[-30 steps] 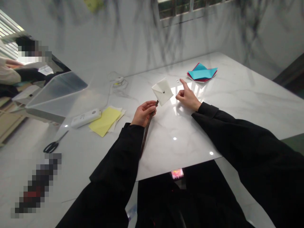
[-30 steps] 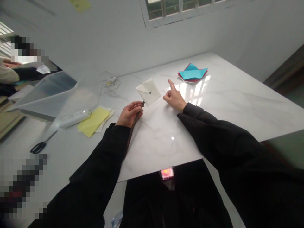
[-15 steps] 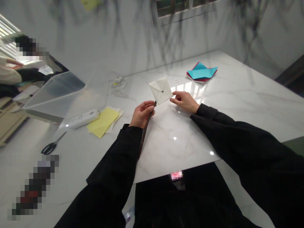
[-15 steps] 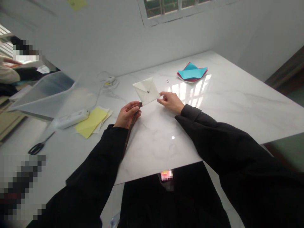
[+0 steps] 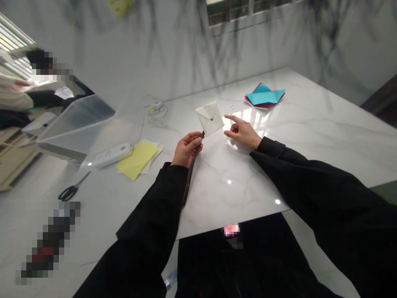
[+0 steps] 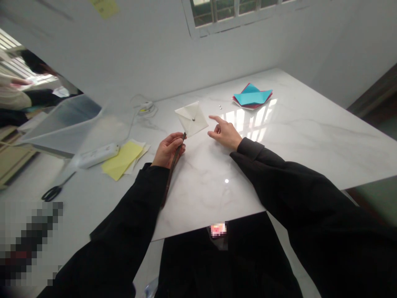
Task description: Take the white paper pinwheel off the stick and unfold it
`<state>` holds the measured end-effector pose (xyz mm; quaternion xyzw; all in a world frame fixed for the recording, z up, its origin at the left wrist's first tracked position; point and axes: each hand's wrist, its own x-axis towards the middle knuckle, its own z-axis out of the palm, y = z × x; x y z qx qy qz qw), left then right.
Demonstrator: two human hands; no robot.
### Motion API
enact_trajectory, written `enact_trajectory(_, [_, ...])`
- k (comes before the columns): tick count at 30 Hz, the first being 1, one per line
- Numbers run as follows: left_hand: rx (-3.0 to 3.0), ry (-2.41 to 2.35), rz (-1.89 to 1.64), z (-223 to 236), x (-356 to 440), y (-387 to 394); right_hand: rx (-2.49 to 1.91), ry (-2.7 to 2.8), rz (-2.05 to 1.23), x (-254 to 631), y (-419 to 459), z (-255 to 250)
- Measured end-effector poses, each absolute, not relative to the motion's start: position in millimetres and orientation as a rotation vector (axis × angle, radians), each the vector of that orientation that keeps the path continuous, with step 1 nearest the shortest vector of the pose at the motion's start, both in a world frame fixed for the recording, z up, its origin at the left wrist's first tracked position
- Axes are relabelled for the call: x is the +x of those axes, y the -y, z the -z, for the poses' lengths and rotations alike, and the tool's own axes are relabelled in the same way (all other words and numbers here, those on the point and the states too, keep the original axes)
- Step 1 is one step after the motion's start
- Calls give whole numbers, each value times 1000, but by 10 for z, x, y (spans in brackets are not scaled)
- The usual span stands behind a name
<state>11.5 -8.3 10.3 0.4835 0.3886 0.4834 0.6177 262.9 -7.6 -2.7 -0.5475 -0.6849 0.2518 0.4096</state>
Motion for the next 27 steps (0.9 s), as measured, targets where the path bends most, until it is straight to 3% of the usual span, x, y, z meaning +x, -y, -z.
enact_trajectory(27, [1161,-918,-1068,-110,119,103,-1398,1676,-469,2630,140,-92])
